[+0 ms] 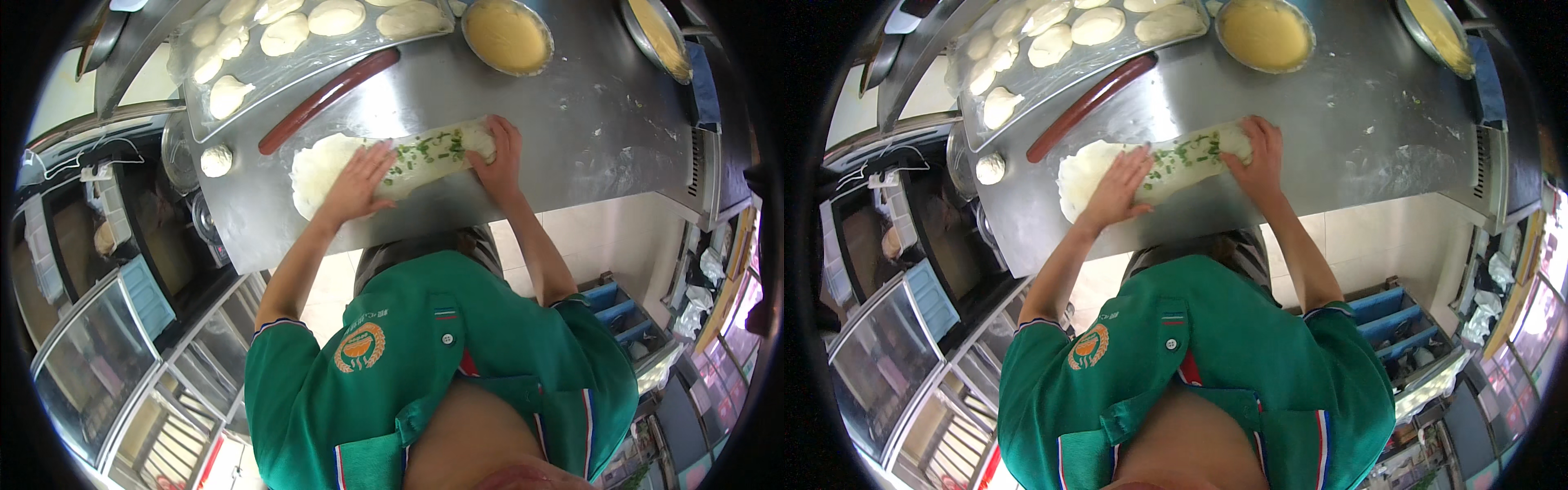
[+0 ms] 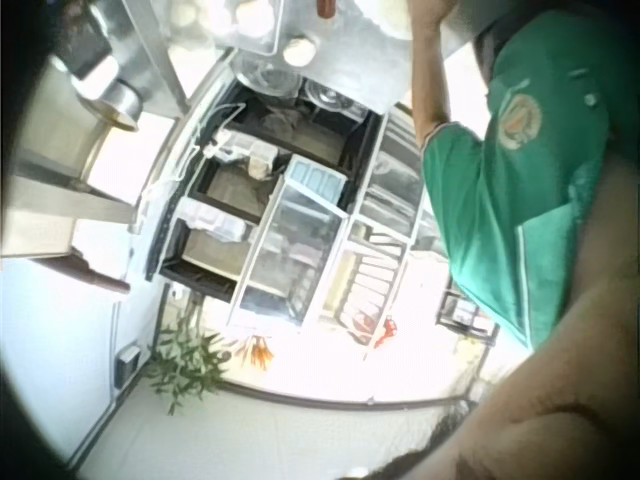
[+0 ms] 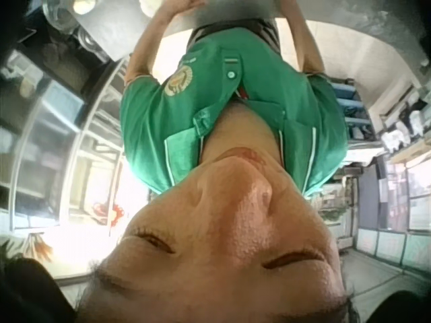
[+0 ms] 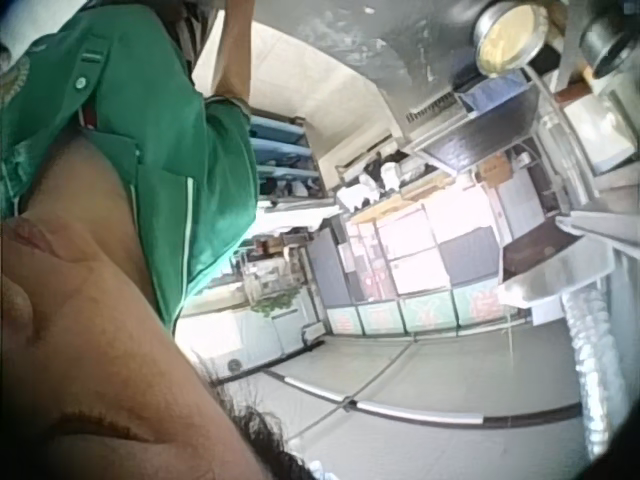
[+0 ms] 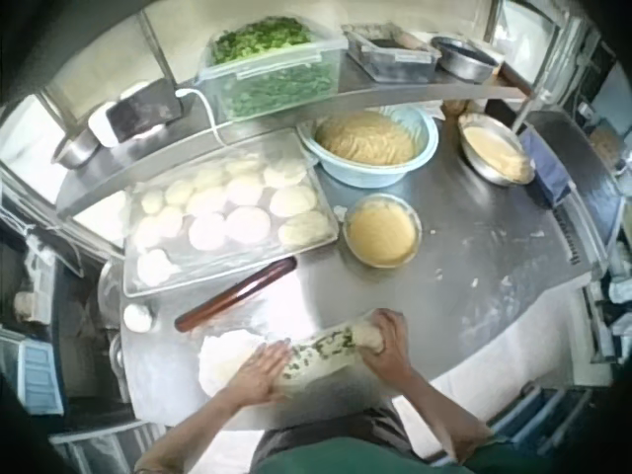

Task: The person rolls dough into thin sheets using a rolling pin, spreads a yellow paste, sprinkles chopped green herbs, and rolls the dough into a log. The person repeats this process multiple times, placing finished rolls on a tray.

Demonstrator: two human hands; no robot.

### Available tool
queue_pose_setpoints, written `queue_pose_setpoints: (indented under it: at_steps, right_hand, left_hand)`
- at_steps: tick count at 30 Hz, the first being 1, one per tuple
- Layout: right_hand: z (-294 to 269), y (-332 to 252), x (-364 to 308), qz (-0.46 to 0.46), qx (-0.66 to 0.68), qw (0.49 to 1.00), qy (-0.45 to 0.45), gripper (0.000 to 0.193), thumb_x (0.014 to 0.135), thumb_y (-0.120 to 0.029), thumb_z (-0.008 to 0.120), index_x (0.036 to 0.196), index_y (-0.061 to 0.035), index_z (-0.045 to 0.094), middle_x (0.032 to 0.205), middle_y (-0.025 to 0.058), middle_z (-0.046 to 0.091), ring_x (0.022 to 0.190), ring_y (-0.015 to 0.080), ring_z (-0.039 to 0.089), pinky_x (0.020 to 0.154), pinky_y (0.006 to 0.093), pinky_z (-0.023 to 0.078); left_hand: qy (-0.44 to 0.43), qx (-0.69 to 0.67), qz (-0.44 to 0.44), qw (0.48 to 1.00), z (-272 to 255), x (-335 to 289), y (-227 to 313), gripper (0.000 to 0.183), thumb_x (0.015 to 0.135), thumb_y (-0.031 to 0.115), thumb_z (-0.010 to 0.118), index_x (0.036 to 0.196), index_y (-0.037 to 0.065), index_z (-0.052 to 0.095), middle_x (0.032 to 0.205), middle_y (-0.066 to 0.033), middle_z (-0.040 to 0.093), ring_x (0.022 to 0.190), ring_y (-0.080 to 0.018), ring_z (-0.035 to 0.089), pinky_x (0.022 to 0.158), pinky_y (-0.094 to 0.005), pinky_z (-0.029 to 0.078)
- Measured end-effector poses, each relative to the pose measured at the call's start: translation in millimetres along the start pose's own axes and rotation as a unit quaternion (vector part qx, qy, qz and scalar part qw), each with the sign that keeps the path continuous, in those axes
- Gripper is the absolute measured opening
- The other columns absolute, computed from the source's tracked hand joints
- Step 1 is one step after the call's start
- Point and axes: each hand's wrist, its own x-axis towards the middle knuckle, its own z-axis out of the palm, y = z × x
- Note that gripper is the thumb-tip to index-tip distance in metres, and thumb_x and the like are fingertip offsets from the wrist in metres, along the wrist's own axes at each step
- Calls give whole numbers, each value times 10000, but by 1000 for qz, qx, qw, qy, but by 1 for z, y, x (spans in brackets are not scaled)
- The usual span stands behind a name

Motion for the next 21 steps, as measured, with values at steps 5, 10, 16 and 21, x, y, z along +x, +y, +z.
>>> queue_pose_setpoints:
  at_steps: [5, 10, 16, 21]
  right_hand:
    - [46, -72, -8, -6, 17, 1000, -17, 804, 736, -274, 874, 1426, -53, 525, 1519, 204, 441, 1409, 420, 399, 1195, 570, 282]
    - [86, -126, -4, 38, 93, 994, -30, 822, 736, -308, 856, 1445, -70, 512, 1557, 198, 404, 1475, 426, 315, 1219, 542, 254]
    - [110, -151, 3, -64, -17, 992, -104, 868, 753, -470, 846, 1472, -120, 507, 1556, 194, 410, 1455, 409, 368, 1215, 608, 256]
    - [120, -168, 9, -197, 31, 967, -162, 867, 765, -466, 837, 1495, -162, 481, 1547, 194, 422, 1443, 389, 398, 1208, 610, 278]
  left_hand:
    - [52, 7, 8, 999, -2, -31, -17, 1040, 772, 512, 803, 1589, 68, 337, 1674, -151, 267, 1549, -341, 239, 1263, -569, 143]
    - [95, -12, -31, 995, -2, -74, -46, 1042, 776, 510, 797, 1596, 74, 323, 1685, -168, 224, 1549, -372, 222, 1248, -603, 143]
    - [129, -8, -53, 990, 10, -105, -57, 1059, 810, 555, 753, 1603, 41, 275, 1682, -180, 225, 1556, -371, 211, 1240, -599, 162]
    - [117, 14, -65, 991, 6, -115, -58, 1054, 815, 588, 733, 1586, 15, 298, 1675, -174, 245, 1554, -345, 226, 1242, -570, 188]
